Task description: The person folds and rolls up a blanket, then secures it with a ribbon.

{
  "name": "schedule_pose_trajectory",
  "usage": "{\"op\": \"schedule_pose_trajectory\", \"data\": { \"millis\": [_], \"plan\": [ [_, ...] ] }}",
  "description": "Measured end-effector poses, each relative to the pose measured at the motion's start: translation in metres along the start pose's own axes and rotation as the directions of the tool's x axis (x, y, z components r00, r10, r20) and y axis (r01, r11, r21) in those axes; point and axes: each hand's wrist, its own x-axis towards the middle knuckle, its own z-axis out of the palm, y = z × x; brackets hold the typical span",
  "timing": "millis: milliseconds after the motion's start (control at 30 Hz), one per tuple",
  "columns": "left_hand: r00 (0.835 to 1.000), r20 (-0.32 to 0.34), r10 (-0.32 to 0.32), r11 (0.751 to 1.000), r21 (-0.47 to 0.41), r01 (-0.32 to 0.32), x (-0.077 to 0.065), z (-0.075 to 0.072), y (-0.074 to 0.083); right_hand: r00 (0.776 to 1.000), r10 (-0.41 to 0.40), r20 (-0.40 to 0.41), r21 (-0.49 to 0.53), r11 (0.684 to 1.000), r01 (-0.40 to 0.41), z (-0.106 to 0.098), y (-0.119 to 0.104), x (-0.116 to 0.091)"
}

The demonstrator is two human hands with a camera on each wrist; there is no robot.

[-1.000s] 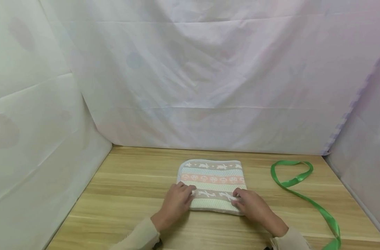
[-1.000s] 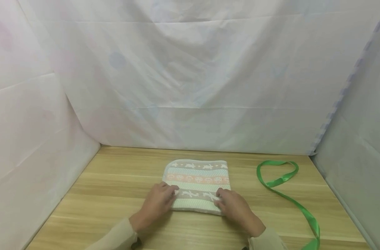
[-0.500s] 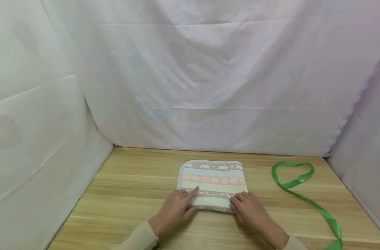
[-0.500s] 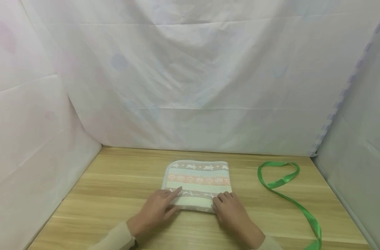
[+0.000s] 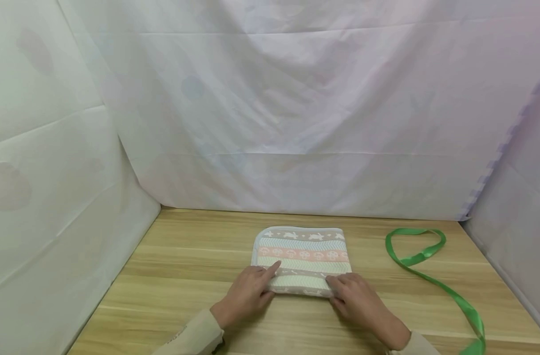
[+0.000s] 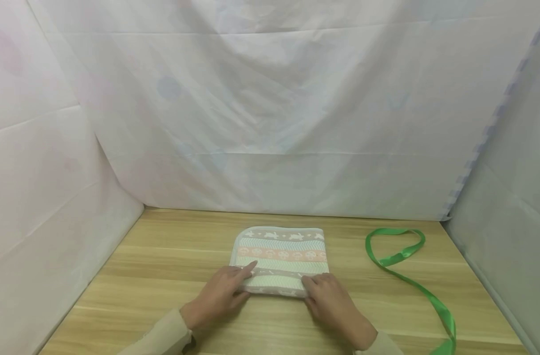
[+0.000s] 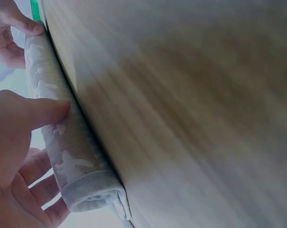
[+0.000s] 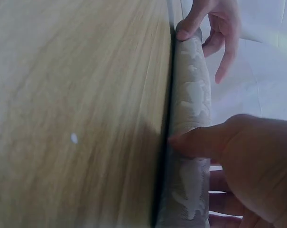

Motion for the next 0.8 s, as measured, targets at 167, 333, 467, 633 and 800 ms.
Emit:
{"op": "schedule_pose_trajectory", "data": {
  "millis": [167,333,467,633,800],
  "plan": [
    [1.0,0.0,-0.002,1.0,0.0,0.002,0.0007,-0.0008,0.0009,1.0,0.029,0.0,0.023,0.999,-0.029,0.0002,-0.0001,0.0002],
    [1.0,0.0,-0.003,1.0,0.01,0.003,0.002,-0.0011,0.001,0.999,0.028,-0.026,0.033,0.999,-0.027,0.0017,0.0001,0.0003],
    [1.0,-0.009,0.01,1.0,0.028,-0.01,0.0028,-0.0008,0.001,0.997,0.003,-0.078,0.033,0.999,-0.001,0.0039,0.0014,0.0008],
    [1.0,-0.018,0.024,0.999,0.023,-0.023,0.0041,-0.001,0.0005,0.993,-0.008,-0.118,0.037,0.999,0.012,0.0045,0.0029,0.0018],
    [1.0,0.022,0.011,1.0,-0.016,-0.01,0.0058,-0.0048,-0.0002,0.995,-0.003,-0.102,0.057,0.998,0.008,0.0022,0.0036,0.0015]
  ]
}}
